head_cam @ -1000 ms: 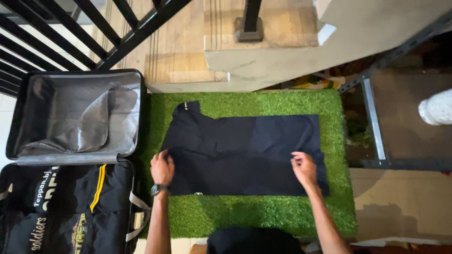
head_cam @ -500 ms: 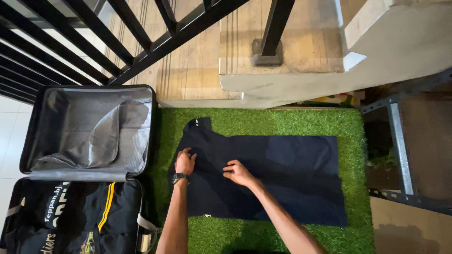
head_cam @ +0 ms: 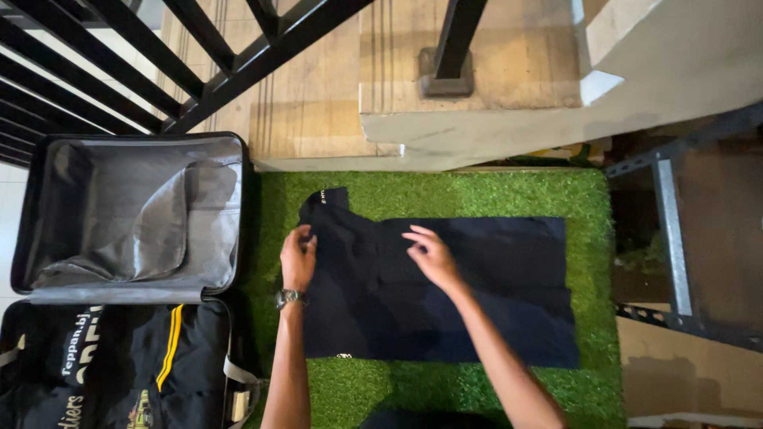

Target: The person folds a series of t-shirts on a small green mat and places them into an open suitcase.

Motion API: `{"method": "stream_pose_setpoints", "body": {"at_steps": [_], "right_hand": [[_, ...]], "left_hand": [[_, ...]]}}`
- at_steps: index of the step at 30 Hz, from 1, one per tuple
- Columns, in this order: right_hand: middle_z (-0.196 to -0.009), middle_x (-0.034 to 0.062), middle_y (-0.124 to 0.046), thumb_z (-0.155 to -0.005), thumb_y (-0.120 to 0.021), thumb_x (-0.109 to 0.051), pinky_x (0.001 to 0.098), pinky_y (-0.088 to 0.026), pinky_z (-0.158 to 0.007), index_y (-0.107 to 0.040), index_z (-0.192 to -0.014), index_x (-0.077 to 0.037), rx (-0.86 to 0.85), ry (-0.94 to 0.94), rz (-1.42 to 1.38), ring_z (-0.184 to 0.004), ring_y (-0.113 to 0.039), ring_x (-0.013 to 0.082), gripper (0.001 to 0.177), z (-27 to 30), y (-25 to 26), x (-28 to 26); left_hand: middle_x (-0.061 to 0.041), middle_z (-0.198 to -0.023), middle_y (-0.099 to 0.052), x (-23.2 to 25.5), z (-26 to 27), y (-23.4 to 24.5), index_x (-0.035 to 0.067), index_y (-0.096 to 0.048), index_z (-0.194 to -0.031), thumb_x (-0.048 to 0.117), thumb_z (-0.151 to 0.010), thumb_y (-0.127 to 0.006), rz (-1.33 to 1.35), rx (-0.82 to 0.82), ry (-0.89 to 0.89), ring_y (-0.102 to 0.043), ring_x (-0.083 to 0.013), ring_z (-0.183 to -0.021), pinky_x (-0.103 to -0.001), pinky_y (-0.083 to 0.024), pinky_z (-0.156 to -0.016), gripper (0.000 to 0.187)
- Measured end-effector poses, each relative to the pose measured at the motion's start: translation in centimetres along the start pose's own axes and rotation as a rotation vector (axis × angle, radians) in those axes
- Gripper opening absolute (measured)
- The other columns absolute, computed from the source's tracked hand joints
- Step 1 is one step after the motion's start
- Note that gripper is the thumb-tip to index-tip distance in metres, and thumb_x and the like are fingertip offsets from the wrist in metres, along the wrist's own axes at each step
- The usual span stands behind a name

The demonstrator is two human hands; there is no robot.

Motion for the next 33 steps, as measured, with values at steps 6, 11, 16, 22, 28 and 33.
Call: {"method": "stream_pose_setpoints", "body": {"at_steps": [6,11,16,22,28,33], "right_hand": [[-0.108,0.0083,-0.075,-0.082,-0.069,-0.004,0.0376,-0.056,-0.084,-0.075,-0.108,-0.018,0.216,-0.191,0.573,-0.099,-0.071,0.0292,0.030,9.4,19.2,6.9],[-0.123,0.0044,-0.066,-0.076,-0.078,-0.016,0.0514,-0.043,-0.105,-0.070,-0.118,-0.032,-0.015,-0.540,0.994,-0.128,-0.056,0.0285,0.046,17.2,27.3,13.8],[-0.127,0.0052,-0.062,-0.079,-0.084,-0.042,0.0587,-0.035,-0.108,-0.066,-0.122,-0.032,-0.112,-0.665,0.918,-0.131,-0.051,0.0289,0.047,19.2,28.1,16.0],[-0.117,0.0069,-0.066,-0.076,-0.085,-0.043,0.0440,-0.048,-0.098,-0.074,-0.110,-0.025,-0.065,-0.549,0.911,-0.119,-0.059,0.0292,0.040,18.1,28.8,15.3],[-0.086,0.0096,-0.075,-0.079,-0.082,-0.039,0.0385,-0.055,-0.076,-0.076,-0.113,-0.015,-0.069,-0.667,0.438,-0.080,-0.069,0.0212,0.042,19.5,30.4,16.9],[-0.091,0.0138,-0.077,-0.082,-0.081,-0.041,0.0388,-0.055,-0.079,-0.078,-0.115,-0.012,0.013,-0.625,0.492,-0.083,-0.071,0.0255,0.045,19.4,31.2,17.1]], "left_hand": [[-0.012,-0.119,-0.072,6.8,8.8,-8.4,0.010,-0.072,-0.116,0.010,-0.091,-0.065,-0.141,-0.358,-0.384,-0.066,-0.0342,-0.109,-0.044,-0.052,-0.094,0.026],[-0.005,-0.109,-0.070,5.6,12.3,-14.4,0.016,-0.073,-0.113,0.032,-0.090,-0.069,-0.405,-0.525,-0.353,-0.065,-0.0294,-0.105,-0.047,-0.050,-0.085,0.029],[-0.005,-0.100,-0.070,3.1,12.0,-16.3,0.019,-0.075,-0.100,0.039,-0.091,-0.070,-0.528,-0.573,-0.294,-0.067,-0.0281,-0.099,-0.046,-0.049,-0.083,0.023],[-0.003,-0.091,-0.075,3.9,12.2,-15.2,0.016,-0.072,-0.086,0.043,-0.091,-0.068,-0.452,-0.590,-0.246,-0.070,-0.0285,-0.087,-0.046,-0.048,-0.079,0.027],[-0.004,-0.082,-0.077,3.8,11.9,-14.3,0.018,-0.072,-0.086,0.045,-0.092,-0.065,-0.511,-0.580,-0.226,-0.072,-0.0305,-0.080,-0.047,-0.048,-0.077,0.029],[-0.005,-0.082,-0.076,2.5,11.5,-14.4,0.019,-0.072,-0.089,0.045,-0.094,-0.064,-0.575,-0.580,-0.163,-0.073,-0.0301,-0.082,-0.047,-0.049,-0.078,0.027]]}}
Point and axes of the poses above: each hand's wrist, its own z-axis away from the middle knuckle, its own y-axis out of the back of the hand, x = y × z, the point moved 10 cm from there along -z, towards the middle knuckle
